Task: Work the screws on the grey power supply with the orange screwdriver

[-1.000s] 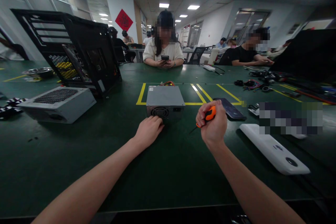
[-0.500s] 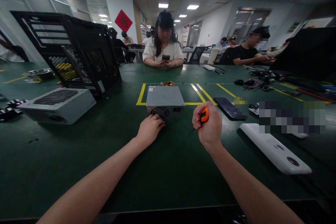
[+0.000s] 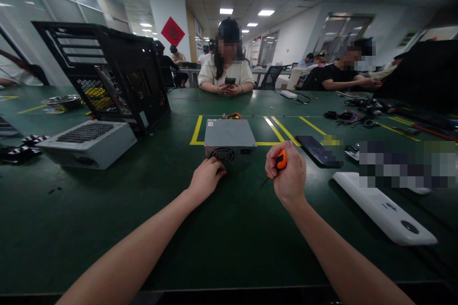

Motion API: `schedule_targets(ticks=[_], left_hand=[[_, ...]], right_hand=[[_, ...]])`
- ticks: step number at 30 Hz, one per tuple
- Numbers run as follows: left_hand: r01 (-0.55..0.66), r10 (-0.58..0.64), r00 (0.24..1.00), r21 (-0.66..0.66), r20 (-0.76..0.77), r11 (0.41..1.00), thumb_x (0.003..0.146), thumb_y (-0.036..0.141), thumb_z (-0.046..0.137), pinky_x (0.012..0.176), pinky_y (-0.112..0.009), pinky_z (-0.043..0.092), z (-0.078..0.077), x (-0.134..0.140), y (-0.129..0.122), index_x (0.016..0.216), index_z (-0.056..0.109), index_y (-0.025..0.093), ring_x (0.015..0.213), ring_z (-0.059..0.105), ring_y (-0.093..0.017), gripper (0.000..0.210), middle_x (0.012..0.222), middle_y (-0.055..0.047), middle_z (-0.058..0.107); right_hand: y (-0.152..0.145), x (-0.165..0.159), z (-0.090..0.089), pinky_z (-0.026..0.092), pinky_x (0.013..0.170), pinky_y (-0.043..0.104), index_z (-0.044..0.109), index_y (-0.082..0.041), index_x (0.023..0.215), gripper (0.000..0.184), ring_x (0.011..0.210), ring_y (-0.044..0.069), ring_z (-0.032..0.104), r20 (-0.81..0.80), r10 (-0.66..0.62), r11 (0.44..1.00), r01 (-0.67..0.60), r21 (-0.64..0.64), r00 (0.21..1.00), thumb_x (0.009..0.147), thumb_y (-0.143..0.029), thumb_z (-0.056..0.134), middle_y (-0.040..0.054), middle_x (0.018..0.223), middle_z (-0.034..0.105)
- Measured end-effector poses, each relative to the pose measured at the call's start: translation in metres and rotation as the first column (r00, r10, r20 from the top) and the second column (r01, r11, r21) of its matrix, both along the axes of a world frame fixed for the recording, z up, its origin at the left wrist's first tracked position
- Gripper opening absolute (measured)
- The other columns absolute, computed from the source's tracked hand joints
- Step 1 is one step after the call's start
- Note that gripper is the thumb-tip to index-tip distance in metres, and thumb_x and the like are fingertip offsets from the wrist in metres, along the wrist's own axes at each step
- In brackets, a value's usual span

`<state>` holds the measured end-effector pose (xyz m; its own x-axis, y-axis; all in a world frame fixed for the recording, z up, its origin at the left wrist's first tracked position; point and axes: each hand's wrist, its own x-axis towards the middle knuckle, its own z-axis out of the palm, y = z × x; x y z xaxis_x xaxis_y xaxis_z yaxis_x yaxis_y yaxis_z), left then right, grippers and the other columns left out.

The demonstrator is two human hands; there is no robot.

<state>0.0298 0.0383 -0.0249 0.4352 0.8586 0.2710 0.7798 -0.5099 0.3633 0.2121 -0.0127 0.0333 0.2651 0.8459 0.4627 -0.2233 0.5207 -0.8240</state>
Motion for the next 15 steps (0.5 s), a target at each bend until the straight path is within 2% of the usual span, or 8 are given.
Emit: schedule_targets(ticks=[4,11,15], left_hand=[[-0.018,0.019,0.999,-0.016,0.031,1.0,0.081,0.025,0.049,0.079,-0.032,0.042,0.001,-0.002,-0.001,0.092,0.062,0.017,0.092,0.051,-0.02,0.019,0.1,-0.007,0.055],[-0.017,0.022,0.997,-0.072,0.076,0.997,0.08,0.021,0.049,0.077,-0.031,0.042,0.005,-0.003,-0.001,0.081,0.06,0.016,0.089,0.053,-0.02,0.012,0.095,-0.007,0.056],[-0.021,0.056,0.969,-0.143,0.239,0.989,0.082,0.02,0.043,0.069,-0.027,0.042,0.006,-0.005,0.001,0.084,0.054,0.017,0.078,0.056,-0.017,0.012,0.084,-0.004,0.059]], right_hand=[[0.001,0.001,0.0,0.022,0.032,0.018,0.047,-0.018,0.06,0.034,0.034,0.004,0.033,0.006,-0.003,1.0,0.003,-0.007,1.0,0.085,-0.04,0.04,-0.0057,0.048,0.04],[0.007,-0.007,0.005,0.021,0.03,0.017,0.047,-0.018,0.059,0.034,0.032,0.003,0.031,-0.006,0.039,0.997,-0.039,-0.068,0.999,0.082,-0.042,0.045,-0.0064,0.046,0.04],[0.015,-0.022,0.015,0.021,0.029,0.016,0.046,-0.018,0.058,0.035,0.031,0.003,0.03,-0.041,0.091,0.994,-0.093,-0.056,0.995,0.081,-0.044,0.045,-0.0069,0.045,0.039]])
